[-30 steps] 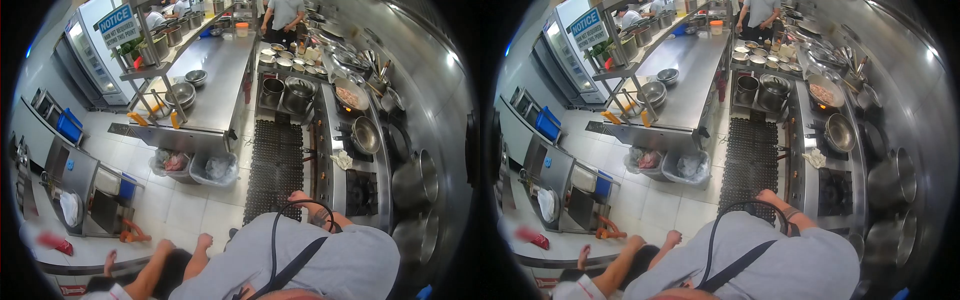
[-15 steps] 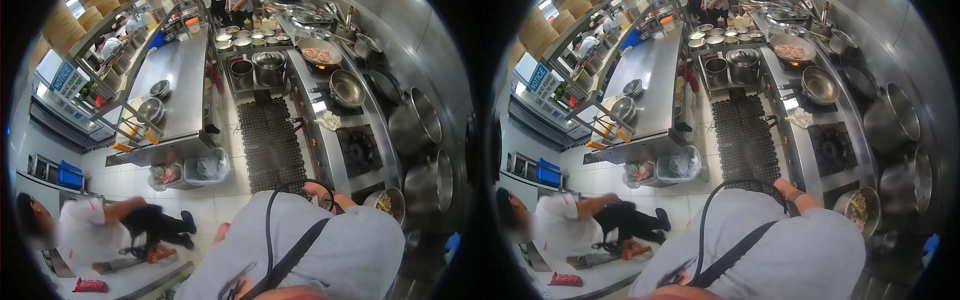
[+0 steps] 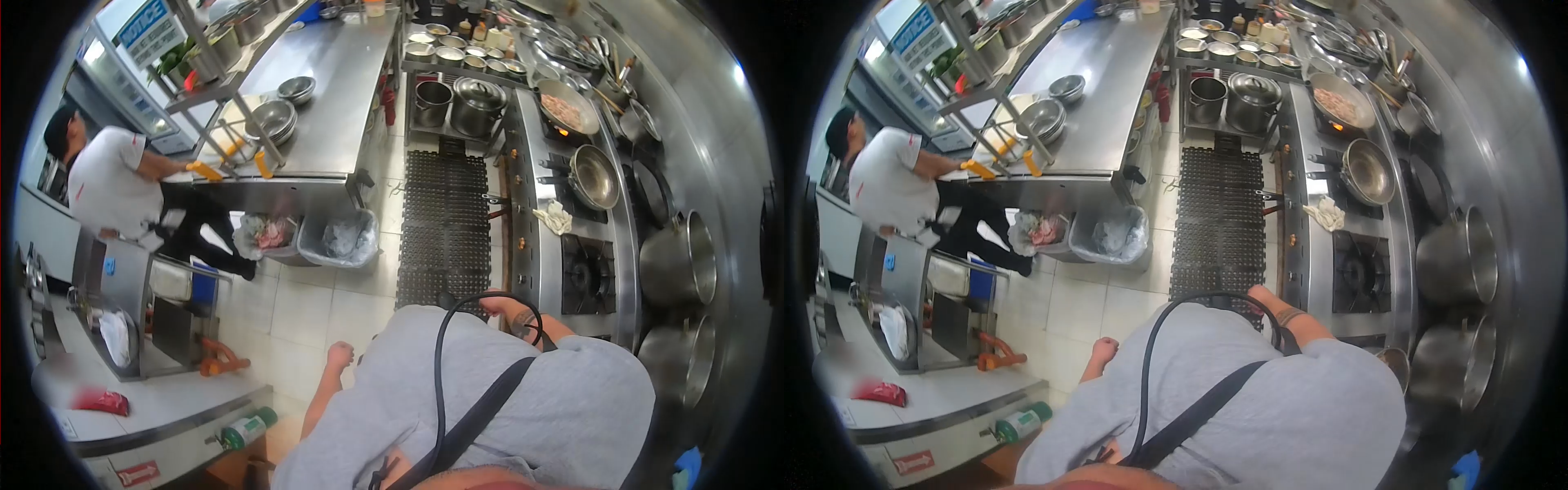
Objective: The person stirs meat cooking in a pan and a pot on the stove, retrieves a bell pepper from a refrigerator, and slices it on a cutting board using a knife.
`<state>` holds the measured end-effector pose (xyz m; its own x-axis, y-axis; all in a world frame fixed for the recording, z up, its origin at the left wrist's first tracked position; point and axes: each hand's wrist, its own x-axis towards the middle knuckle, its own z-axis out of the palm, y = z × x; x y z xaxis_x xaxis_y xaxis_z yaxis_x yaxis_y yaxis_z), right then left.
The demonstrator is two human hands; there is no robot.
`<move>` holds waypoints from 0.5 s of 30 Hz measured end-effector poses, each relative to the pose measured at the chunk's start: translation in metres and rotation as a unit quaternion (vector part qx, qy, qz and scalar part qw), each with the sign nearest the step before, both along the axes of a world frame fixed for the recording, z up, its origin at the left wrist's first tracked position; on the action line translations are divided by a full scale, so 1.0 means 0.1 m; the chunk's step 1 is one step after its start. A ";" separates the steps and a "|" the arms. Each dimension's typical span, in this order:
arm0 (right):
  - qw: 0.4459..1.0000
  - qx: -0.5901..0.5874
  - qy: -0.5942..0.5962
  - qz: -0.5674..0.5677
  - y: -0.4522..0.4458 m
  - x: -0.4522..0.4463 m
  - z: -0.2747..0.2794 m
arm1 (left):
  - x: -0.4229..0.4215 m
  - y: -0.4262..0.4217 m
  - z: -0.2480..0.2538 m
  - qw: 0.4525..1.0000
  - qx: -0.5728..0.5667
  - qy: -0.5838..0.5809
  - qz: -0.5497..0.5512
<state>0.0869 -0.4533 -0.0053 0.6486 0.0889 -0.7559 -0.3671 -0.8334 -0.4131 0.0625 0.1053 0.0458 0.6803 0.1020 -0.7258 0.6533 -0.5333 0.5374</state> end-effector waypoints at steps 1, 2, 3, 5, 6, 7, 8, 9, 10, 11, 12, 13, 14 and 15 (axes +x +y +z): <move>0.998 -0.003 -0.018 0.056 0.06 0.06 0.08 | -0.06 -0.01 0.06 0.999 0.037 -0.011 -0.026; 1.000 0.005 0.007 -0.016 0.16 0.13 0.13 | -0.20 0.09 -0.08 0.999 0.034 -0.009 -0.018; 0.995 0.013 0.031 -0.089 0.30 0.22 0.29 | -0.42 0.31 -0.49 0.987 0.068 -0.057 -0.136; 0.993 0.029 0.022 -0.114 0.59 0.38 0.75 | -0.62 0.41 -0.63 0.958 0.100 -0.105 -0.246; 0.988 0.048 0.011 -0.144 0.66 0.44 0.89 | -0.71 0.48 -0.75 0.933 0.127 -0.108 -0.318; 0.976 0.120 0.004 -0.180 0.63 0.52 0.80 | -0.84 0.57 -0.94 0.893 0.153 -0.117 -0.408; 0.977 0.117 0.003 -0.176 0.65 0.58 0.84 | -0.94 0.62 -1.14 0.852 0.171 -0.123 -0.479; 0.982 0.096 -0.008 -0.161 0.69 0.65 0.90 | -0.99 0.63 -1.23 0.822 0.178 -0.127 -0.527; 0.986 0.074 -0.018 -0.147 0.71 0.70 0.95 | -0.97 0.54 -1.08 0.810 0.177 -0.121 -0.545; 0.937 0.042 -0.280 0.204 0.42 0.72 0.40 | -0.96 0.54 -1.02 0.819 0.164 -0.150 -0.529; 0.937 0.041 -0.281 0.204 0.40 0.75 0.37 | -0.95 0.54 -0.98 0.826 0.150 -0.178 -0.513; 0.974 0.023 -0.215 0.071 0.39 0.78 0.36 | -0.94 0.55 -0.95 0.831 0.135 -0.206 -0.498; 0.987 0.004 -0.144 -0.065 0.38 0.79 0.36 | -1.00 0.63 -1.21 0.842 0.157 -0.173 -0.485; 0.987 0.005 -0.145 -0.066 0.33 0.78 0.39 | -0.93 0.58 -1.01 0.851 0.181 -0.139 -0.473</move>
